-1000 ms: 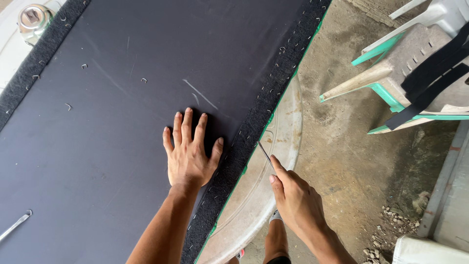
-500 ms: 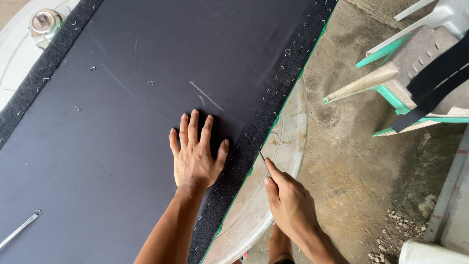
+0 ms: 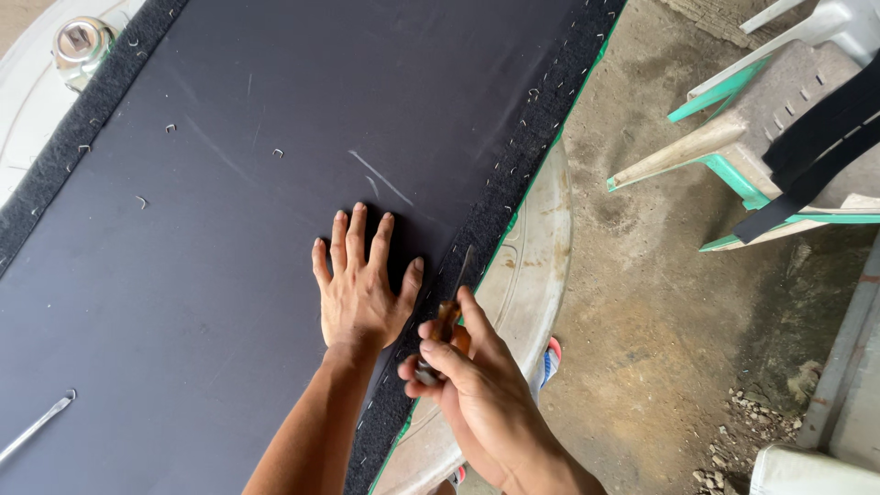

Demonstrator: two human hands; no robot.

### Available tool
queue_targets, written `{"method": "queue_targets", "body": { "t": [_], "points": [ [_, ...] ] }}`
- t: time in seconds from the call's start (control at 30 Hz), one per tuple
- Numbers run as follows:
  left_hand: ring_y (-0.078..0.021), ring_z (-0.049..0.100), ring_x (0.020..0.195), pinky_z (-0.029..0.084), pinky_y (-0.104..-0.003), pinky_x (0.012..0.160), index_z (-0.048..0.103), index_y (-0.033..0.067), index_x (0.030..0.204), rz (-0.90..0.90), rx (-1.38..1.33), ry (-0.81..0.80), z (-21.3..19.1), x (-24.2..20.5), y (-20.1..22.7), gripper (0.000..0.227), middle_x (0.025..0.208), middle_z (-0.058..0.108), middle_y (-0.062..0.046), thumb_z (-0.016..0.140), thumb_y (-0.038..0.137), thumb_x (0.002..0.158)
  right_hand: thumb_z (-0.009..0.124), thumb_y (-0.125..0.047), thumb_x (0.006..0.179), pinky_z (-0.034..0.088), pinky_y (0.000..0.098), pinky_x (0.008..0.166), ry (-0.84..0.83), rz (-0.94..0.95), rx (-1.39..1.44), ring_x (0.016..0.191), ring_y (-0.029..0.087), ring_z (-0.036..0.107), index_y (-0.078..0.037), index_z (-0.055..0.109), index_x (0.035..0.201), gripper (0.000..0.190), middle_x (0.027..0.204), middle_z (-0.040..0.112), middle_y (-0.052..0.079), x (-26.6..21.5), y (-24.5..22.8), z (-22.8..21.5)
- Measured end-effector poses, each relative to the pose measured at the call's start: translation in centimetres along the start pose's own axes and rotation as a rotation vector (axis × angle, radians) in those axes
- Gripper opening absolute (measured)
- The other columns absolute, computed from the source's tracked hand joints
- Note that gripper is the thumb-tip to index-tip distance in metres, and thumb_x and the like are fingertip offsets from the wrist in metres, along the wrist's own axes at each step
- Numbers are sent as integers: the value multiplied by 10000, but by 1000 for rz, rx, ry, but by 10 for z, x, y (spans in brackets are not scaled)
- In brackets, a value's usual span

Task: The person uses a metal staple remover to pull out staples along the edge of a black fabric-covered board. The person works methodically along one side, removing staples one by one while holding the board steady with the other hand.

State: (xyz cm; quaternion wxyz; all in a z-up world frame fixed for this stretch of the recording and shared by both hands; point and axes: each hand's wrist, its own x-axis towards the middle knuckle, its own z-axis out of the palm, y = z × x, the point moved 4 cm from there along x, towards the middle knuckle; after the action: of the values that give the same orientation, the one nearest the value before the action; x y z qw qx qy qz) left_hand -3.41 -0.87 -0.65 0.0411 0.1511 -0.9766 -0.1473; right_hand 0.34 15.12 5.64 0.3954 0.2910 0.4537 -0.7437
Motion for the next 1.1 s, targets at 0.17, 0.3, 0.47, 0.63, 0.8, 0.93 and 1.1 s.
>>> {"method": "queue_targets", "body": {
  "t": [0.17,0.3,0.47,0.63,0.8,0.93,1.1],
  "points": [
    [-346,195,1521,106,-601,1202,432,164,1520,9,4,-1,2,3,-2,692,1620,297,-165,491,547,946,518,-180,990,486,306,472,61,-315,-382,589,124,541,-156,318,1636,676,939,574,72,3,-11,-39],
    [-344,197,1519,103,-603,1204,436,170,1514,4,19,-15,6,2,-3,686,1616,301,-163,489,546,942,518,-214,978,457,293,436,248,-319,-750,508,105,501,-191,426,1586,615,833,555,15,14,-12,-75],
    [-339,199,1518,106,-603,1204,438,178,1512,-1,25,-10,5,4,-3,684,1613,304,-161,487,553,941,502,-213,990,473,263,485,222,-269,-860,533,83,504,-183,425,1569,585,748,512,20,26,-2,-86],
    [-343,197,1520,105,-603,1205,437,177,1513,3,29,-15,6,3,-2,684,1614,304,-164,485,555,945,499,-198,1001,463,258,503,202,-298,-965,549,85,503,-147,403,1571,581,753,549,66,17,-1,-79],
    [-348,193,1524,104,-604,1206,434,163,1520,8,14,-11,4,3,-2,692,1621,305,-167,491,548,948,522,-239,964,635,301,634,195,-249,-1399,775,213,667,-64,90,1613,799,1144,524,141,3,-6,-32],
    [-357,193,1518,103,-606,1199,435,149,1514,14,11,-8,2,2,-1,696,1614,305,-182,508,543,944,527,-251,976,636,405,811,141,-147,-1492,1003,377,682,-43,-34,1620,879,1302,444,251,-5,-7,-3],
    [-357,198,1523,109,-603,1206,440,148,1515,12,6,1,1,2,0,696,1616,312,-181,518,537,942,511,-186,921,634,392,873,192,-170,-1272,1126,372,633,-75,-61,1633,920,1453,381,277,3,1,-25]
  ]
}}
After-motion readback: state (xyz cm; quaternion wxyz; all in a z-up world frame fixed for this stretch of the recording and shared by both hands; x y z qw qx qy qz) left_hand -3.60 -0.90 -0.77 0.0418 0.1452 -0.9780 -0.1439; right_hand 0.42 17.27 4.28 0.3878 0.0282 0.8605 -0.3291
